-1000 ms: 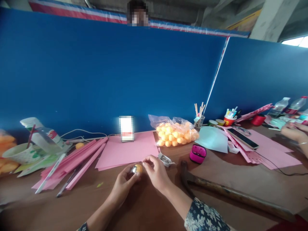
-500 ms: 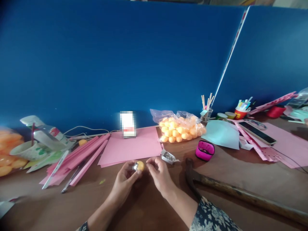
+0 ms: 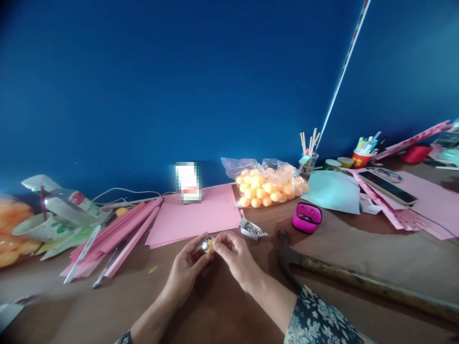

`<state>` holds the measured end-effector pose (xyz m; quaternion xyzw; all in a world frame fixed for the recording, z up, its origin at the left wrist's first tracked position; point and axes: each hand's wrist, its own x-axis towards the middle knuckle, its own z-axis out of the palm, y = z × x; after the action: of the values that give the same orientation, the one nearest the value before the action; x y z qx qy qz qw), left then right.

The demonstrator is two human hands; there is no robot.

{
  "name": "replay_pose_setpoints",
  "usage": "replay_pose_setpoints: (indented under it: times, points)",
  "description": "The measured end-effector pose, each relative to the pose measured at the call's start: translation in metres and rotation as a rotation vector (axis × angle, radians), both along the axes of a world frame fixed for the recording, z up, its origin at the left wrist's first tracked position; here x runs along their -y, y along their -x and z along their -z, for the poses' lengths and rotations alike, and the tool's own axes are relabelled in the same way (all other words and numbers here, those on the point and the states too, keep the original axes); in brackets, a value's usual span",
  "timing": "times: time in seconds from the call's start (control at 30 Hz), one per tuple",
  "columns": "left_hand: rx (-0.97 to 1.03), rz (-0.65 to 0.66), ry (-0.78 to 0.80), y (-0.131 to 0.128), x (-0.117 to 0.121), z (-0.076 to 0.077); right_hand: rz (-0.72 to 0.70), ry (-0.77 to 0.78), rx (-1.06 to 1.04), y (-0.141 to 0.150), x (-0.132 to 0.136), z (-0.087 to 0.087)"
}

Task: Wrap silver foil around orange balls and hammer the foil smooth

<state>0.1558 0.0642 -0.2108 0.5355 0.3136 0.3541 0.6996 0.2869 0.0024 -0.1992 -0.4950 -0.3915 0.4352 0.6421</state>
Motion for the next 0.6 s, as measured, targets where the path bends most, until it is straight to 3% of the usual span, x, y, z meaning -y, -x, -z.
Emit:
replay_pose_setpoints:
  times: [0.6]
  points:
    - [0.02,-0.017,-0.038,-0.0006,0.0004,0.0004,0.007,0.056,0.096,-0.0006,-0.0006,0.0048]
